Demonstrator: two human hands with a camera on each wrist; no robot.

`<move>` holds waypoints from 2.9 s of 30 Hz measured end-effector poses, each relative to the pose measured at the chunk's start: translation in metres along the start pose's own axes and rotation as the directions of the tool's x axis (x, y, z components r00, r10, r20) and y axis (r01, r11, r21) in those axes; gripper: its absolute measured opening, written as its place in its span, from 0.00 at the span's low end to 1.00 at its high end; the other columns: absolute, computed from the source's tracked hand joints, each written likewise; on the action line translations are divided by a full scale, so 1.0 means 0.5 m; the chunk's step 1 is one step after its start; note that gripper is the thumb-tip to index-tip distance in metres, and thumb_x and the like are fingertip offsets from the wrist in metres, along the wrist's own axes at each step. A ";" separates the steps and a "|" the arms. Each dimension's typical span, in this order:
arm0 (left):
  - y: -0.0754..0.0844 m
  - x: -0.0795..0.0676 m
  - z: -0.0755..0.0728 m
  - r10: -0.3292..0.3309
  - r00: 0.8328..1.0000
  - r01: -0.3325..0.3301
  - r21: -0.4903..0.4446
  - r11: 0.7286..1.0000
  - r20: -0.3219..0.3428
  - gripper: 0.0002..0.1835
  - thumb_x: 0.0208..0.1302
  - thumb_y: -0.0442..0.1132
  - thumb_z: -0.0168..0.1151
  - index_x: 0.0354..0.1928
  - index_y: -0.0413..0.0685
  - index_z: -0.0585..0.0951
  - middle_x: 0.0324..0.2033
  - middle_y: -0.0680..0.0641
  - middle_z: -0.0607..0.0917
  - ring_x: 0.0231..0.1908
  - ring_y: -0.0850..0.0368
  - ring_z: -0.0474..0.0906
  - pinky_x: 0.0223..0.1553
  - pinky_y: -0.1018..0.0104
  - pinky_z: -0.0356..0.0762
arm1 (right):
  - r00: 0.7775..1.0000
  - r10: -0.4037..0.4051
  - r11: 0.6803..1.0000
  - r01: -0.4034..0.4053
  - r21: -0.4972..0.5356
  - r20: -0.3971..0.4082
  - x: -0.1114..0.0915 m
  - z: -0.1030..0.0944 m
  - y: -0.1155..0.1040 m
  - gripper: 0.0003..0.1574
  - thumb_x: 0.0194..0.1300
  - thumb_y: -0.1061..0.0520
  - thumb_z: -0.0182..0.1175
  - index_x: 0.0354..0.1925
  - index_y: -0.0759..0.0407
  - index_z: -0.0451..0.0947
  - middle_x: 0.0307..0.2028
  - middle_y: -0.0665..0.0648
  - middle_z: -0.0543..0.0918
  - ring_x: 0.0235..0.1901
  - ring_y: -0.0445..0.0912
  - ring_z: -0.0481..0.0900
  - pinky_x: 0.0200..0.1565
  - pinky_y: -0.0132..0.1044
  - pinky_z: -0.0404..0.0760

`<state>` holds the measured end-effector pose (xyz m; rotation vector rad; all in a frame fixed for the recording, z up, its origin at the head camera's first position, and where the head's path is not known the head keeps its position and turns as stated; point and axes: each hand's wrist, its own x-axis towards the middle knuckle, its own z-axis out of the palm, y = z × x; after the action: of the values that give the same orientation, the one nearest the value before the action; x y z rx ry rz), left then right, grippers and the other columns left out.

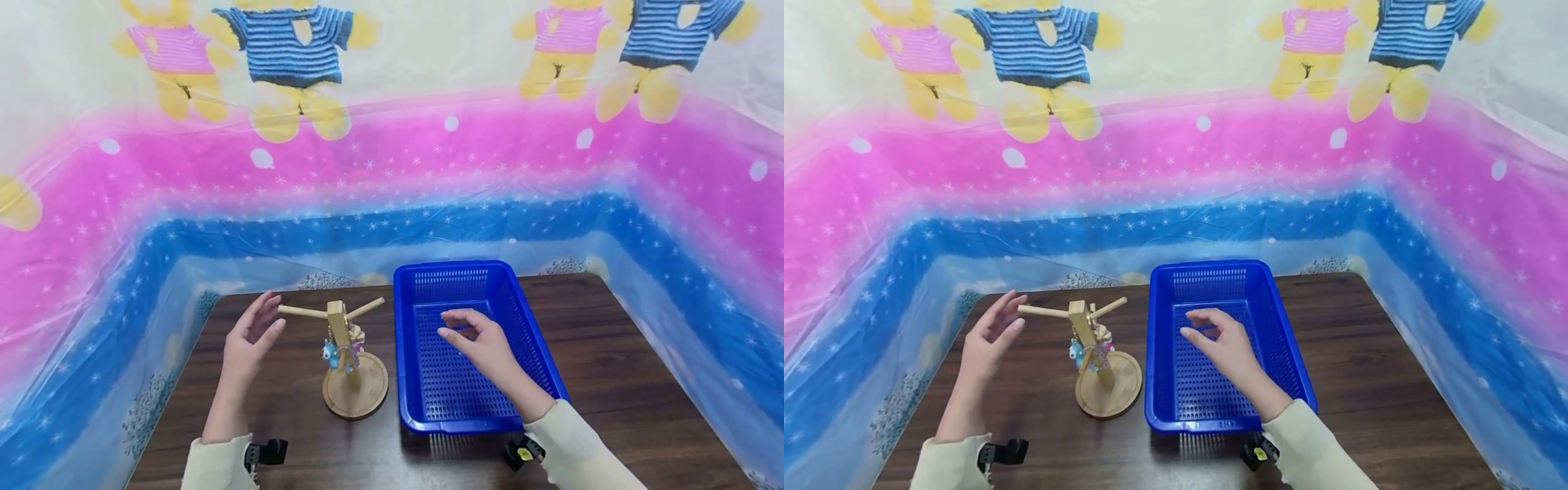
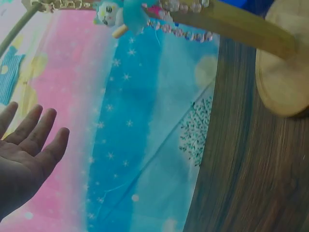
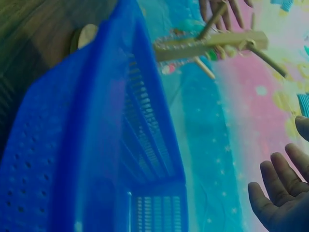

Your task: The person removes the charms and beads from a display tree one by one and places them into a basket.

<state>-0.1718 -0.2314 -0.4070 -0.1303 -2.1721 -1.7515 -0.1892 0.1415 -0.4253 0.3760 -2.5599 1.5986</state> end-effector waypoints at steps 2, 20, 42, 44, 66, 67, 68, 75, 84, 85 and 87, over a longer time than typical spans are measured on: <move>-0.001 0.000 0.007 -0.003 1.000 0.002 -0.055 0.998 -0.005 0.27 0.72 0.30 0.58 0.72 0.40 0.71 0.50 0.81 0.81 0.53 0.86 0.77 0.53 0.91 0.76 | 1.000 -0.004 1.000 0.004 -0.004 0.015 -0.001 0.013 -0.002 0.20 0.70 0.53 0.66 0.58 0.57 0.82 0.55 0.61 0.86 0.55 0.55 0.84 0.57 0.49 0.88; 0.003 -0.003 0.064 -0.075 0.995 0.041 -0.406 0.913 -0.068 0.18 0.71 0.26 0.59 0.52 0.55 0.86 0.42 0.64 0.91 0.44 0.72 0.88 0.48 0.80 0.86 | 0.996 0.004 0.996 -0.012 0.090 0.089 0.009 0.111 -0.016 0.16 0.68 0.57 0.68 0.51 0.63 0.85 0.49 0.64 0.89 0.45 0.51 0.88 0.45 0.27 0.87; 0.017 -0.001 0.091 -0.214 0.974 0.114 -0.657 0.746 -0.075 0.12 0.72 0.26 0.59 0.42 0.49 0.88 0.38 0.54 0.93 0.43 0.63 0.91 0.46 0.74 0.89 | 0.986 0.018 0.977 -0.053 0.206 0.168 0.018 0.213 -0.036 0.14 0.67 0.60 0.68 0.47 0.68 0.85 0.47 0.68 0.89 0.39 0.39 0.86 0.39 0.24 0.85; 0.016 -0.002 0.092 -0.211 0.974 0.106 -0.662 0.742 -0.081 0.12 0.72 0.26 0.59 0.42 0.48 0.88 0.37 0.53 0.93 0.43 0.62 0.91 0.46 0.75 0.89 | 0.985 0.013 0.975 -0.051 0.215 0.174 0.017 0.221 -0.035 0.14 0.67 0.60 0.67 0.47 0.69 0.85 0.46 0.68 0.89 0.38 0.38 0.86 0.39 0.23 0.85; 0.012 0.001 0.105 -0.161 0.984 0.044 -0.761 0.648 -0.080 0.11 0.71 0.24 0.58 0.37 0.44 0.87 0.36 0.48 0.93 0.38 0.61 0.91 0.44 0.74 0.90 | 0.994 0.004 0.975 -0.028 0.219 0.110 0.030 0.276 -0.037 0.11 0.65 0.62 0.68 0.43 0.68 0.87 0.43 0.68 0.90 0.42 0.58 0.89 0.40 0.25 0.87; 0.012 0.000 0.105 -0.166 0.983 0.049 -0.762 0.646 -0.077 0.12 0.71 0.24 0.58 0.37 0.44 0.87 0.36 0.49 0.93 0.38 0.61 0.91 0.44 0.74 0.90 | 0.994 0.006 0.974 -0.030 0.223 0.108 0.031 0.279 -0.037 0.11 0.65 0.62 0.69 0.43 0.68 0.87 0.44 0.68 0.90 0.43 0.59 0.89 0.40 0.25 0.87; 0.013 0.000 0.106 -0.169 0.983 0.053 -0.763 0.644 -0.074 0.12 0.72 0.24 0.58 0.37 0.45 0.87 0.35 0.49 0.93 0.38 0.62 0.91 0.44 0.74 0.90 | 0.994 0.008 0.974 -0.032 0.225 0.106 0.031 0.280 -0.037 0.11 0.64 0.62 0.69 0.43 0.68 0.87 0.44 0.68 0.90 0.43 0.59 0.89 0.40 0.25 0.87; 0.015 0.002 0.107 -0.198 0.977 0.074 -0.756 0.650 -0.075 0.12 0.72 0.24 0.58 0.37 0.44 0.87 0.33 0.50 0.93 0.36 0.63 0.91 0.43 0.74 0.90 | 0.996 0.023 0.969 -0.044 0.243 0.089 0.033 0.289 -0.040 0.10 0.64 0.62 0.69 0.42 0.69 0.86 0.43 0.69 0.90 0.41 0.57 0.89 0.39 0.24 0.87; 0.022 0.000 0.104 -0.236 0.966 0.100 -0.683 0.723 -0.108 0.12 0.71 0.26 0.60 0.34 0.49 0.87 0.31 0.53 0.93 0.34 0.66 0.90 0.42 0.75 0.90 | 0.997 0.046 0.944 -0.066 0.324 0.069 0.031 0.297 -0.048 0.09 0.63 0.63 0.70 0.40 0.68 0.86 0.45 0.69 0.89 0.40 0.51 0.88 0.38 0.23 0.85; 0.022 -0.001 0.104 -0.237 0.965 0.102 -0.677 0.729 -0.110 0.12 0.71 0.26 0.60 0.34 0.50 0.87 0.32 0.53 0.93 0.34 0.66 0.90 0.42 0.75 0.90 | 0.997 0.045 0.943 -0.064 0.326 0.066 0.031 0.297 -0.048 0.09 0.63 0.63 0.70 0.40 0.68 0.86 0.45 0.68 0.89 0.39 0.50 0.88 0.37 0.22 0.85; 0.022 -0.002 0.104 -0.241 0.964 0.107 -0.666 0.739 -0.113 0.11 0.71 0.27 0.61 0.34 0.50 0.87 0.32 0.53 0.93 0.35 0.66 0.90 0.42 0.75 0.90 | 0.997 0.040 0.942 -0.058 0.332 0.061 0.031 0.298 -0.048 0.08 0.63 0.63 0.70 0.40 0.68 0.86 0.45 0.68 0.89 0.38 0.47 0.87 0.36 0.22 0.84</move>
<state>-0.1786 -0.1787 -0.4061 0.0808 -1.3772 -2.4585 -0.1909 -0.0042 -0.4671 0.3886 -2.3469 2.0737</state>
